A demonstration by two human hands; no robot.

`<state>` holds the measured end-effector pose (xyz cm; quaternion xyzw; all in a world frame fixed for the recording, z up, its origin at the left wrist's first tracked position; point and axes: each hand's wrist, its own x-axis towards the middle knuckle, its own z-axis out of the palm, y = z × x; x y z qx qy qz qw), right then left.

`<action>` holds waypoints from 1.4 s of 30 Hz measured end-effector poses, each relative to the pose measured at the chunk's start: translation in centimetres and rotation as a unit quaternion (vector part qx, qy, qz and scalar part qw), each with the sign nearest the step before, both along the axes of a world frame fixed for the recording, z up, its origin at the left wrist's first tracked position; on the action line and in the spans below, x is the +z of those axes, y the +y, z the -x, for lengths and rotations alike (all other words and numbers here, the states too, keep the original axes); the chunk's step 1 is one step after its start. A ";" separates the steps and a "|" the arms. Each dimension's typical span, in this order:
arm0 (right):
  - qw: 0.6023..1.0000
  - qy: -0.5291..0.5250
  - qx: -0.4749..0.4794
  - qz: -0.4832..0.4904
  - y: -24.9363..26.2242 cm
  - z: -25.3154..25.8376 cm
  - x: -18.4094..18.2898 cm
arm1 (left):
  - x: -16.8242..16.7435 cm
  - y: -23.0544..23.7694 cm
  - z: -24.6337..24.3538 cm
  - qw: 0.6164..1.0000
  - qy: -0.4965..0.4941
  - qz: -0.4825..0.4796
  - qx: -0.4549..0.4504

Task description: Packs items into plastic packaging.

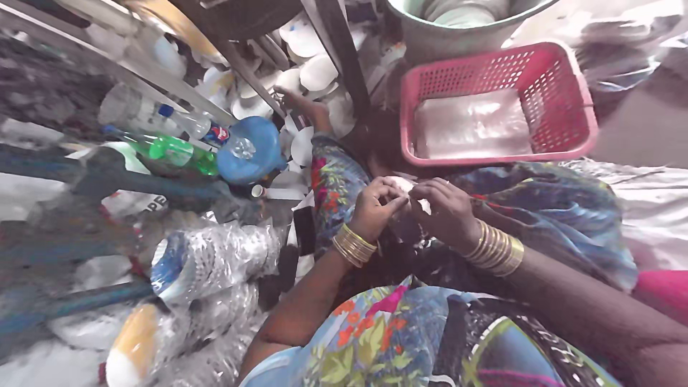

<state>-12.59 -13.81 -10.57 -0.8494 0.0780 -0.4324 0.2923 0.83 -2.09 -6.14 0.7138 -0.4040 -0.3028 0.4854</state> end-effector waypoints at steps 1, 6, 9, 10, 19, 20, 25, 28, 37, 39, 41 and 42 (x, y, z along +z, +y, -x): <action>1.000 -0.005 -0.017 0.025 0.2 0.0 -0.4 | 0.0 -0.1 -0.1 1.000 0.012 -0.018 -0.010; 0.995 0.056 -0.050 0.071 0.9 0.4 -1.3 | -1.1 0.1 0.3 0.991 -0.128 -0.002 -0.032; 0.988 0.146 -0.050 -0.010 1.1 0.3 -0.2 | -2.6 0.2 1.9 0.944 -0.325 0.056 0.023; 0.981 0.180 -0.040 -0.063 0.9 0.2 0.3 | -3.3 0.2 2.4 0.918 -0.387 0.078 0.042; 0.914 0.343 0.038 -0.214 -0.4 0.8 1.6 | -5.6 0.7 2.5 0.956 -0.267 0.105 0.056; 0.924 0.327 0.023 -0.195 0.0 0.8 1.4 | -5.4 0.6 2.3 0.970 -0.219 0.087 0.059; 0.959 0.228 -0.007 -0.169 0.5 0.7 0.0 | -4.3 0.2 2.4 0.994 -0.054 0.033 0.085; 0.954 0.184 0.004 -0.237 0.0 0.7 -0.7 | -3.2 -0.2 1.9 0.954 0.275 -0.012 0.122; 0.950 0.131 0.077 -0.272 -0.2 0.9 -2.5 | -3.7 -0.2 2.1 0.907 0.386 -0.025 0.168; 0.971 0.142 0.048 -0.186 -0.3 0.9 -2.3 | -3.6 0.0 1.8 0.931 0.336 -0.034 0.141; 0.980 0.159 0.026 -0.113 -0.2 1.0 -1.8 | -3.6 0.4 1.0 0.973 0.211 -0.041 0.078; 0.981 0.169 0.021 -0.092 -0.1 1.0 -1.5 | -3.8 0.7 0.3 0.991 0.121 -0.040 0.033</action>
